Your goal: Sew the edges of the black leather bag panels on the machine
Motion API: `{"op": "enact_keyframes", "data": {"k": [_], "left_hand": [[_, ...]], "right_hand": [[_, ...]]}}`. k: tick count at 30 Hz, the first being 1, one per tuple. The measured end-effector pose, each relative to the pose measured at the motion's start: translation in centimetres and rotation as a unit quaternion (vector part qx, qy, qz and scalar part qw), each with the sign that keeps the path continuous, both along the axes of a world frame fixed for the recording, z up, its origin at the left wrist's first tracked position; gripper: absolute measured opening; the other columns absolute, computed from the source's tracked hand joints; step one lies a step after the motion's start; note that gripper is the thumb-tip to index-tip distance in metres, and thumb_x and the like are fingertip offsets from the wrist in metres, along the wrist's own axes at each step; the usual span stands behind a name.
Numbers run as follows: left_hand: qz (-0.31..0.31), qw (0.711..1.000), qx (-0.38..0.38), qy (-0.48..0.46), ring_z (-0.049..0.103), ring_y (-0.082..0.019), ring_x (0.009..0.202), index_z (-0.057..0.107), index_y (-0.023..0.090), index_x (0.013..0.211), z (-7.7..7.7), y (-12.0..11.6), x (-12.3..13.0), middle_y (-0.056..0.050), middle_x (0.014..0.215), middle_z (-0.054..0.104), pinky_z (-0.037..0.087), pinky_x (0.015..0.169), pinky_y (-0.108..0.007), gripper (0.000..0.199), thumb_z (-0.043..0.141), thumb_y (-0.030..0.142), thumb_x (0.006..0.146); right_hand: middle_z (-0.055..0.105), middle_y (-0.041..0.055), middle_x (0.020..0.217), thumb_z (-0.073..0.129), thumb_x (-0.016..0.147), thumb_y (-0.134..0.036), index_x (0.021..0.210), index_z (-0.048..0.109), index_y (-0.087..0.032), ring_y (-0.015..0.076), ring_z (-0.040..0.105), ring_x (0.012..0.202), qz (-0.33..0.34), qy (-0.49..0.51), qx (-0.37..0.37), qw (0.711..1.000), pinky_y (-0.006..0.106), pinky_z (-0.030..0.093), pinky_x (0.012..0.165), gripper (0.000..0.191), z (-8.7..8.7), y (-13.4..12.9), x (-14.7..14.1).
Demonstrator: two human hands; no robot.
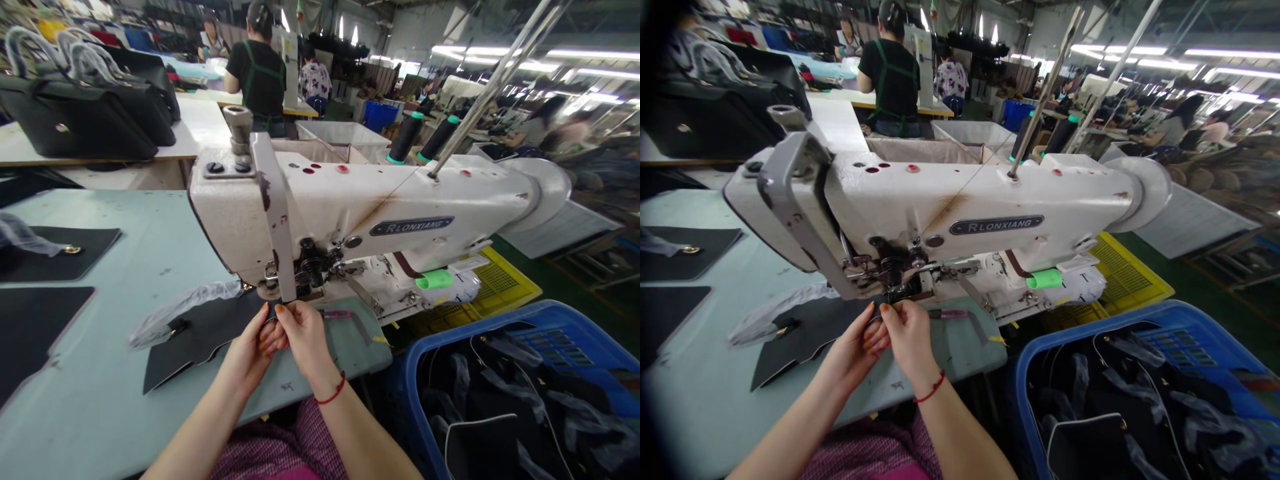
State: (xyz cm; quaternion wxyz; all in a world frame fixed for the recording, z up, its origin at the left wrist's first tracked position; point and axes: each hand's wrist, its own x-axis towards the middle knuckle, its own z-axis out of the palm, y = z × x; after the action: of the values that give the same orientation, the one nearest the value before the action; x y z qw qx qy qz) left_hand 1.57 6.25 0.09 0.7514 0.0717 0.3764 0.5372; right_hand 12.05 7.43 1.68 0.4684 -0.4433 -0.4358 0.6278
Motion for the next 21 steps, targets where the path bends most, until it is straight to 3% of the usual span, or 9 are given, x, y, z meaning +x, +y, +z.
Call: {"op": "enact_keyframes", "data": {"k": [5,10,21], "left_hand": [[0.06,0.991,-0.018,0.12,0.034,-0.005,0.049,0.055,0.014,0.063,-0.5,0.0,-1.0,0.006,0.054,0.043,0.027,0.042,-0.017,0.044,0.089,0.042,0.059],[0.007,0.981,0.009,0.194,0.032,-0.006,0.051,0.053,0.014,0.059,-0.3,0.1,-1.8,0.006,0.053,0.041,0.027,0.046,-0.02,0.046,0.086,0.047,0.061],[-0.055,0.974,0.046,0.217,0.028,-0.009,0.051,0.047,0.018,0.052,-0.2,0.3,-2.0,0.006,0.05,0.036,0.028,0.049,-0.024,0.051,0.078,0.056,0.067]], "right_hand": [[0.054,-0.0048,0.051,0.062,0.087,-0.043,0.068,0.052,-0.018,0.0066,0.047,0.039,-0.008,-0.077,0.025,0.997,0.016,0.037,0.041,0.033,0.1,0.4,0.5],[0.054,-0.0041,0.051,0.06,0.088,-0.045,0.068,0.054,-0.017,0.0065,0.047,0.04,0.007,-0.104,0.037,0.994,0.016,0.037,0.042,0.035,0.0,0.6,0.8],[0.064,0.0,0.059,0.055,0.092,-0.05,0.086,0.066,-0.014,0.0069,0.054,0.043,0.011,-0.033,-0.036,0.999,0.015,0.04,0.044,0.038,-0.8,-1.0,2.0]]}}
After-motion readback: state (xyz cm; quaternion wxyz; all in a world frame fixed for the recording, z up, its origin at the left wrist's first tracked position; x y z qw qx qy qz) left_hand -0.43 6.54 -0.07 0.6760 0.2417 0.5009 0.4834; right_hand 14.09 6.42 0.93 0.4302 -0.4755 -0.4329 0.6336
